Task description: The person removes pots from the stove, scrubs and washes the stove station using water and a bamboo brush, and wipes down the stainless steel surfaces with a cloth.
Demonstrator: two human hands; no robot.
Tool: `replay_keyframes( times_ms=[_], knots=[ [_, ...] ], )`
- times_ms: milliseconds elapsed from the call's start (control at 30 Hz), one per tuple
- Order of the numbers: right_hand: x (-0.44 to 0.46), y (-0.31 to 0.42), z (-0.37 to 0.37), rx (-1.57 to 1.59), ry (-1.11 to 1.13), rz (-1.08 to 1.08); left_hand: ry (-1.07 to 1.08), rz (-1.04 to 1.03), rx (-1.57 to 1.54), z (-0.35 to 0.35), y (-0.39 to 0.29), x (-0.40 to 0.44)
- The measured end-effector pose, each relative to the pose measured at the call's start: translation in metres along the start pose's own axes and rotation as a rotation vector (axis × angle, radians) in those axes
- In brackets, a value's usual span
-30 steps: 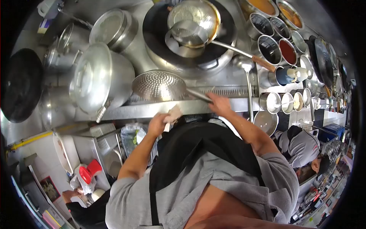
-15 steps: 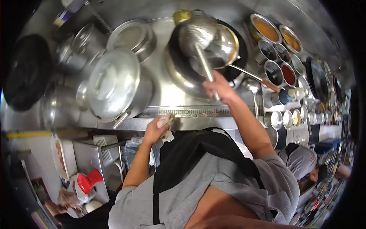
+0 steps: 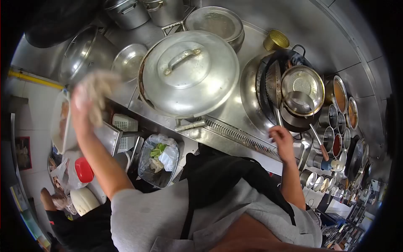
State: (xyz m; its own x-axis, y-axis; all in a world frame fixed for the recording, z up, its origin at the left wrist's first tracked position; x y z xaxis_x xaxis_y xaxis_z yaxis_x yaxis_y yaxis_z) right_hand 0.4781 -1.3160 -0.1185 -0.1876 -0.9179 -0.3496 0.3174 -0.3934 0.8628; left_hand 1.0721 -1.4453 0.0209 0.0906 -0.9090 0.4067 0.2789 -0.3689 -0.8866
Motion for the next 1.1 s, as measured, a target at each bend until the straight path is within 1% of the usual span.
replay_keyframes(
  times_ms=[33, 67, 100, 167, 233, 300, 333, 367, 400, 433, 467, 567, 600, 633, 700, 767, 833, 867, 900, 967, 1000, 1067, 1100],
  knots=[
    [0.003, 0.005, -0.029, 0.096, 0.261, 0.008, -0.135, -0.022, -0.02, 0.004, 0.016, 0.039],
    [0.0, 0.014, -0.061, 0.289, 0.456, -0.143, -0.176, -0.023, -0.037, -0.007, 0.025, 0.077],
    [0.0, 0.03, -0.092, 0.311, 0.6, -0.193, -0.216, -0.024, -0.056, -0.025, 0.031, 0.11],
    [0.004, 0.045, -0.15, 0.374, 0.825, -0.167, -0.05, -0.068, 0.152, -0.074, 0.043, 0.163],
    [0.009, 0.062, -0.188, 0.507, 0.875, -0.257, 0.171, -0.184, 0.43, -0.142, 0.05, 0.185],
    [0.022, 0.046, -0.217, 0.639, 1.054, -0.423, 0.349, -0.418, 0.595, -0.213, 0.03, 0.145],
    [0.015, 0.054, -0.222, 0.757, 1.015, -0.431, 0.519, -0.407, 0.629, -0.233, 0.033, 0.126],
    [0.013, 0.052, -0.223, 0.763, 1.006, -0.434, 0.693, -0.391, 0.663, -0.246, 0.04, 0.106],
    [0.011, 0.051, -0.224, 0.887, 1.01, -0.46, 0.7, -0.393, 0.659, -0.248, 0.045, 0.089],
    [0.01, 0.051, -0.225, 1.011, 1.015, -0.482, 0.639, -0.387, 0.633, -0.247, 0.048, 0.075],
    [0.007, 0.053, -0.223, 1.017, 0.978, -0.461, 0.58, -0.382, 0.61, -0.246, 0.052, 0.069],
    [0.012, 0.033, -0.23, 1.118, 0.98, -0.419, 0.543, -0.355, 0.582, -0.238, 0.063, 0.066],
    [0.013, 0.04, -0.229, 1.099, 0.94, -0.377, 0.529, -0.349, 0.593, -0.234, 0.061, 0.067],
    [0.012, 0.047, -0.226, 1.091, 0.953, -0.382, 0.542, -0.33, 0.62, -0.234, 0.059, 0.067],
    [0.015, 0.06, -0.215, 1.072, 0.818, -0.366, 0.559, -0.304, 0.647, -0.231, 0.061, 0.067],
    [0.018, 0.063, -0.208, 1.101, 0.79, -0.377, 0.557, -0.258, 0.644, -0.228, 0.066, 0.067],
    [0.021, 0.062, -0.202, 1.084, 0.76, -0.318, 0.557, -0.25, 0.636, -0.225, 0.067, 0.065],
    [0.022, 0.062, -0.199, 1.097, 0.661, -0.36, 0.551, -0.245, 0.628, -0.225, 0.067, 0.065],
    [0.024, 0.063, -0.198, 1.103, 0.656, -0.357, 0.557, -0.25, 0.627, -0.227, 0.069, 0.064],
    [0.03, 0.062, -0.193, 1.03, 0.542, -0.319, 0.425, -0.287, 0.556, -0.231, 0.075, 0.064],
    [0.033, 0.062, -0.191, 1.036, 0.533, -0.317, 0.433, -0.293, 0.552, -0.236, 0.076, 0.065],
    [0.038, 0.059, -0.186, 0.978, 0.418, -0.308, 0.365, -0.266, 0.568, -0.246, 0.077, 0.067],
    [0.04, 0.061, -0.182, 0.978, 0.411, -0.31, 0.369, -0.266, 0.563, -0.251, 0.073, 0.068]
  ],
)
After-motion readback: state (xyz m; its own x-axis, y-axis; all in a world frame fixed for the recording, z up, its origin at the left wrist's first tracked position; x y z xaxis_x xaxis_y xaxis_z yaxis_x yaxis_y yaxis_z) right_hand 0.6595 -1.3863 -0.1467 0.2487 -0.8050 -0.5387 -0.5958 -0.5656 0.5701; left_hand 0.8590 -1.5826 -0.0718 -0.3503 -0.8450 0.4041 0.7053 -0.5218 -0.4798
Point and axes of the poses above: each hand's wrist, its own x-axis towards the middle knuckle, its own z-axis out of the back of the hand, y = z × x, the point moved 3 cm from there along x, towards the middle knuckle, and after that the axes turned 6 degrees about -z, right-handed, at the moved point
